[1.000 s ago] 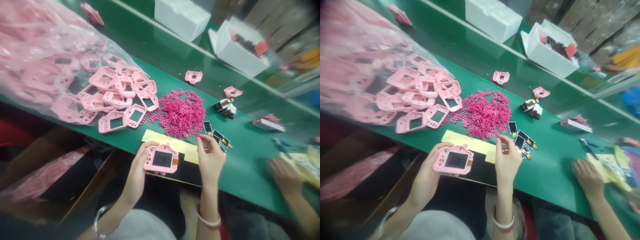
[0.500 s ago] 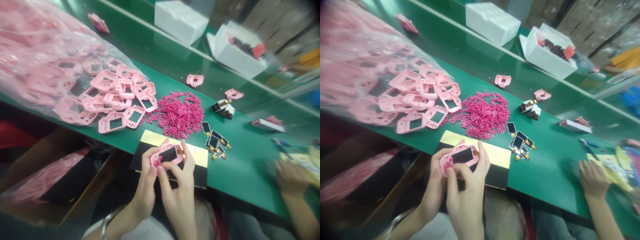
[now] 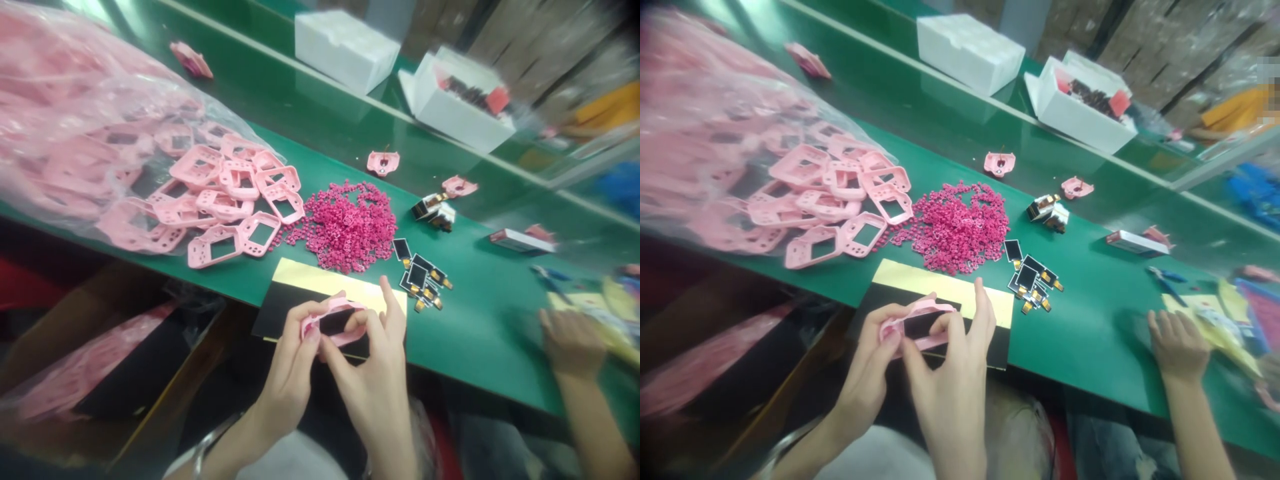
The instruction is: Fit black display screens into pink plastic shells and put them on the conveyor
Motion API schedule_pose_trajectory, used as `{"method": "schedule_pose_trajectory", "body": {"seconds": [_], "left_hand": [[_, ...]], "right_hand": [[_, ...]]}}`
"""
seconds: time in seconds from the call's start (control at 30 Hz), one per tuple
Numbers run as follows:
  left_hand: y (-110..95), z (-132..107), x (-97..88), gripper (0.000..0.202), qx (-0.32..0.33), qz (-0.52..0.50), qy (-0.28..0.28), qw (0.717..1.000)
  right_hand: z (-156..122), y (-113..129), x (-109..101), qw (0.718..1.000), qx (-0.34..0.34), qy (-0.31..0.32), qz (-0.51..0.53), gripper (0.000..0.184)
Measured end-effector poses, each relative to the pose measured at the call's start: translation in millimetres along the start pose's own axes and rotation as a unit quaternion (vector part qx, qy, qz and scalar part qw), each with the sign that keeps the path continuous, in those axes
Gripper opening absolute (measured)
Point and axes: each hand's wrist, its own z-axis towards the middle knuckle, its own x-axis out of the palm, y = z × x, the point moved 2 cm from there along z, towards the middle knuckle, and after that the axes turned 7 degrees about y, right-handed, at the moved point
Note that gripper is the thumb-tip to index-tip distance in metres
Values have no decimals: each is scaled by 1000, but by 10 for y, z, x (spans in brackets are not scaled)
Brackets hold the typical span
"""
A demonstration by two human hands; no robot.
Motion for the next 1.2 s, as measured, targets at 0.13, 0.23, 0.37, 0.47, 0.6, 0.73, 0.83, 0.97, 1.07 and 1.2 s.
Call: {"method": "schedule_pose_trajectory", "body": {"seconds": [0.13, 0.23, 0.37, 0.47, 0.6, 0.73, 0.83, 0.97, 1.07, 1.2], "left_hand": [[-53, 43, 7, 26, -5, 14, -44, 999], [-31, 121, -68, 29, -22, 10, -13, 1000], [23, 242, -236, 40, -86, -2, 35, 996], [45, 319, -339, 50, -119, -3, 103, 988], [67, 387, -428, 58, -128, -16, 187, 974], [75, 437, -495, 57, -130, -30, 181, 974], [75, 463, -524, 62, -134, -25, 167, 977], [81, 474, -521, 69, -148, -22, 166, 975], [87, 476, -508, 73, -163, -32, 171, 971], [83, 460, -496, 68, -172, -50, 184, 967]], "right_hand": [[23, -89, -3, 999, -21, -8, 47, 15], [80, -333, -40, 995, -15, -70, 67, 10], [158, -708, -4, 999, -19, -46, -11, 11], [159, -867, 69, 997, -53, 6, -57, 16], [123, -913, 141, 995, -68, 3, -79, 22], [118, -854, 207, 990, -88, -29, -109, 30], [121, -809, 195, 992, -86, -46, -77, 22], [107, -812, 11, 989, -53, -72, 113, 10], [101, -782, -108, 983, -19, -93, 160, 18], [102, -570, 25, 985, 19, -74, 157, 47]]}}
